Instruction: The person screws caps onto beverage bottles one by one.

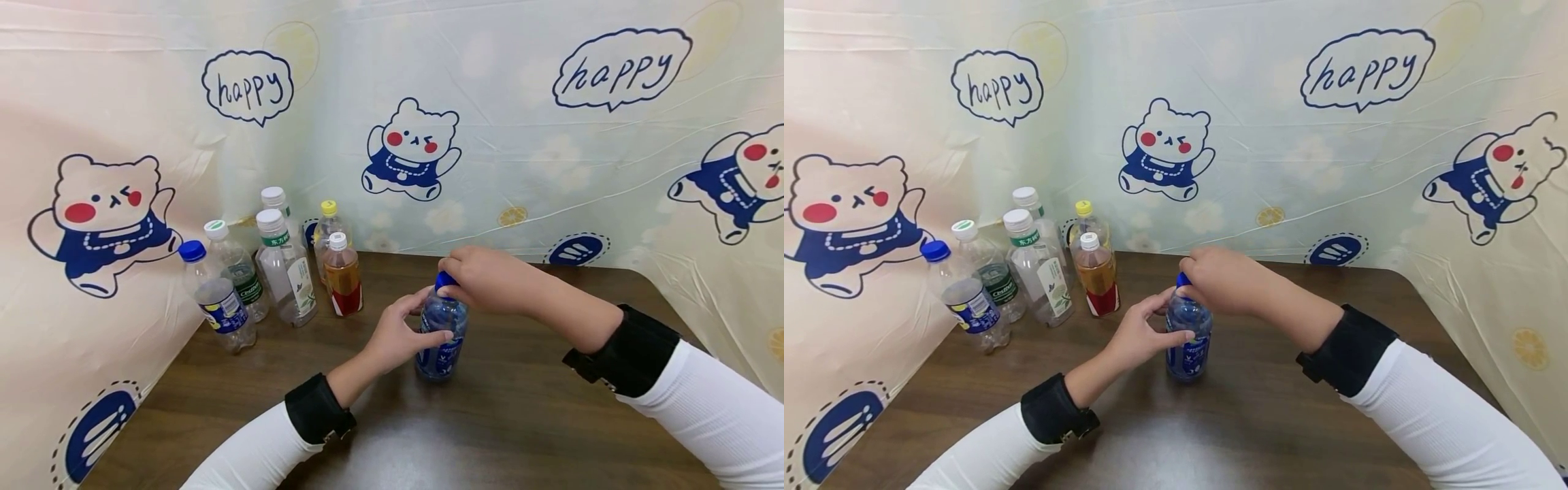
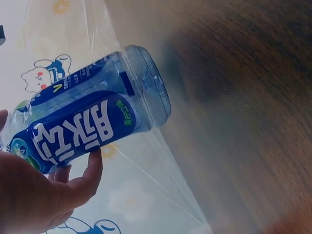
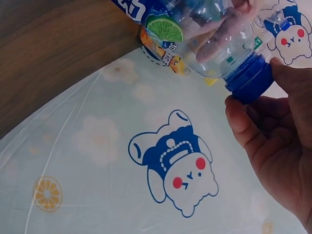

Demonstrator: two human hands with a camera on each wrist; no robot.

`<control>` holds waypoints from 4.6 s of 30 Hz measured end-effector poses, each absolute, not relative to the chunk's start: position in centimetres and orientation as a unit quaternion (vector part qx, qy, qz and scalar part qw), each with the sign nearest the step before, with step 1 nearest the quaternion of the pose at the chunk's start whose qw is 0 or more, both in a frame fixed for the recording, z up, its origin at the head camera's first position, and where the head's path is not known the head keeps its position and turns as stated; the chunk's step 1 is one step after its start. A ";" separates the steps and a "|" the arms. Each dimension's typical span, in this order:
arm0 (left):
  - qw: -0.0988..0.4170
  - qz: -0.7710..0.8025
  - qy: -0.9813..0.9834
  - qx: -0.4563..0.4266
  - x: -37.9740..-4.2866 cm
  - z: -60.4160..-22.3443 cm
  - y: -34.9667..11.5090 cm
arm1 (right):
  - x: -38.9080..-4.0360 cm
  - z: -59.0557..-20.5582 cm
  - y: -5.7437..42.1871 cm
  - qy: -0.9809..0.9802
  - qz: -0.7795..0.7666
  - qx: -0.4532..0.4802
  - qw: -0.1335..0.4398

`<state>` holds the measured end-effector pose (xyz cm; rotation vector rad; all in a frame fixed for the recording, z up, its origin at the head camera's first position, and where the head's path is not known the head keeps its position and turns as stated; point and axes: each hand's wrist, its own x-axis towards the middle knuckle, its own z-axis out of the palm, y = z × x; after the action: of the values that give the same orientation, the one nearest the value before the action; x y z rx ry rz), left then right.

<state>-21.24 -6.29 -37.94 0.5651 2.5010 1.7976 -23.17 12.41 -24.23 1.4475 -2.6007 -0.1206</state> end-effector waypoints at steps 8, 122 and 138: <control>-0.018 0.574 0.798 0.184 -21.2 -38.1 -6.1 | -23.3 -24.6 12.3 -0.870 -0.037 0.480 0.108; -0.131 0.520 0.841 -0.079 -19.0 -38.2 -22.7 | -24.4 -43.0 21.9 -0.869 0.461 0.174 -0.040; -0.184 0.470 0.857 -0.099 -19.6 -38.6 -22.9 | -24.2 -43.2 21.8 -0.868 0.463 0.176 -0.046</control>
<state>-19.56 -22.87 -38.59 -0.3537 3.0640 1.6807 -24.15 21.77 -43.17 0.5700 -2.8087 1.4981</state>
